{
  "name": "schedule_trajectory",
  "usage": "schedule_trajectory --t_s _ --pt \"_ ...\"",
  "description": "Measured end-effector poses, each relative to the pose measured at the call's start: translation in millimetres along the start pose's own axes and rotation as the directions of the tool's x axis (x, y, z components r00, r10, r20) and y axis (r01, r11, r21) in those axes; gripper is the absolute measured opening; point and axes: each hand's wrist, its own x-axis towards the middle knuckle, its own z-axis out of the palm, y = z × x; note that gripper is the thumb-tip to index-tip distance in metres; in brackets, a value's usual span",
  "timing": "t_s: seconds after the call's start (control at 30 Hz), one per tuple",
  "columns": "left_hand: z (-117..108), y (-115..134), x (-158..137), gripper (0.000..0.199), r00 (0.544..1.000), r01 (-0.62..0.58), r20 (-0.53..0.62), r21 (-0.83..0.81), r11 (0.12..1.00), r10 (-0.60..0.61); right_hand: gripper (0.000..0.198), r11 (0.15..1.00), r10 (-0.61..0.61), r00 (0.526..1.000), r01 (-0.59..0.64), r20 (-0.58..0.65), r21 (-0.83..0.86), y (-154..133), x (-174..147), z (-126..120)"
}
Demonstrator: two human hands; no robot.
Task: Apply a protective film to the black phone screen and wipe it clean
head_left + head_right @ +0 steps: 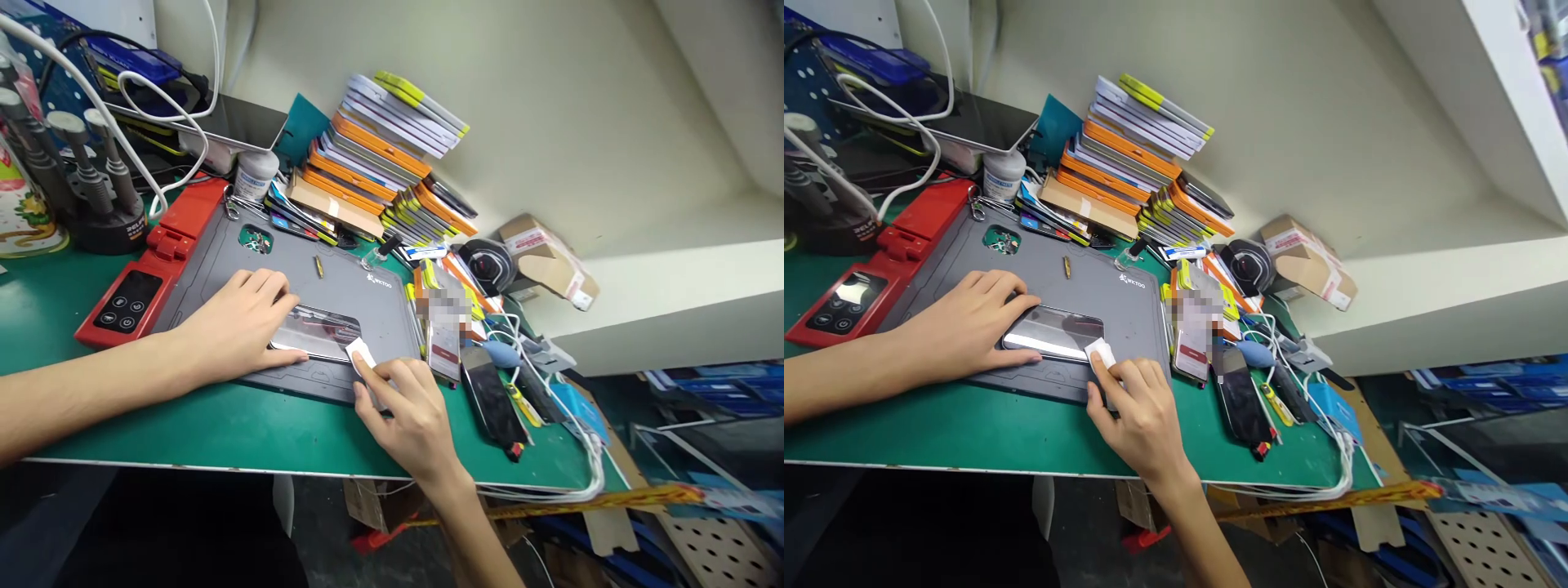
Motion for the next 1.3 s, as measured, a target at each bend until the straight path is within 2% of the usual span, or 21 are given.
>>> schedule_trajectory --t_s 0.17,0.27,0.53,0.67,0.87,1.0,1.2,1.3 --pt "0.4 -0.4 0.0 0.075 1.0 0.006 -0.001 -0.008 1.0 -0.006 0.029 0.995 0.087 0.996 -0.087 0.002 0.049 8.5 6.8 1.5" --pt "0.1 -0.6 -0.2 0.077 1.0 0.014 -0.005 -0.013 1.0 -0.014 0.027 0.987 0.111 0.993 -0.114 0.033 0.112 20.4 17.2 8.1" --pt "-0.7 1.9 -0.7 0.095 0.993 0.102 -0.051 -0.01 0.995 -0.102 0.03 0.978 0.075 0.994 -0.089 0.084 0.191 25.5 38.9 18.5" --pt "4.8 0.7 -1.8 0.1 0.99 0.099 -0.104 0.015 0.995 -0.097 0.033 0.974 0.037 0.993 -0.06 0.11 0.219 20.5 52.7 22.6" --pt "8.6 -0.7 -3.3 0.105 0.99 0.106 -0.092 0.005 0.994 -0.105 0.034 0.97 -0.031 0.991 -0.001 0.127 0.244 4.3 67.0 25.9" --pt "8.2 -0.2 -3.5 0.105 0.99 0.103 -0.091 -0.014 0.995 -0.103 0.035 0.973 -0.047 0.989 0.014 0.138 0.23 -1.1 60.3 22.0" --pt "6.0 1.9 -2.1 0.111 0.992 0.121 -0.017 -0.042 0.992 -0.121 0.039 0.982 -0.003 0.993 -0.02 0.118 0.19 20.1 24.1 9.6" --pt "6.3 1.8 -2.0 0.108 0.993 0.11 -0.023 -0.059 0.992 -0.112 0.04 0.975 0.016 0.99 -0.048 0.143 0.217 22.8 22.3 8.1"
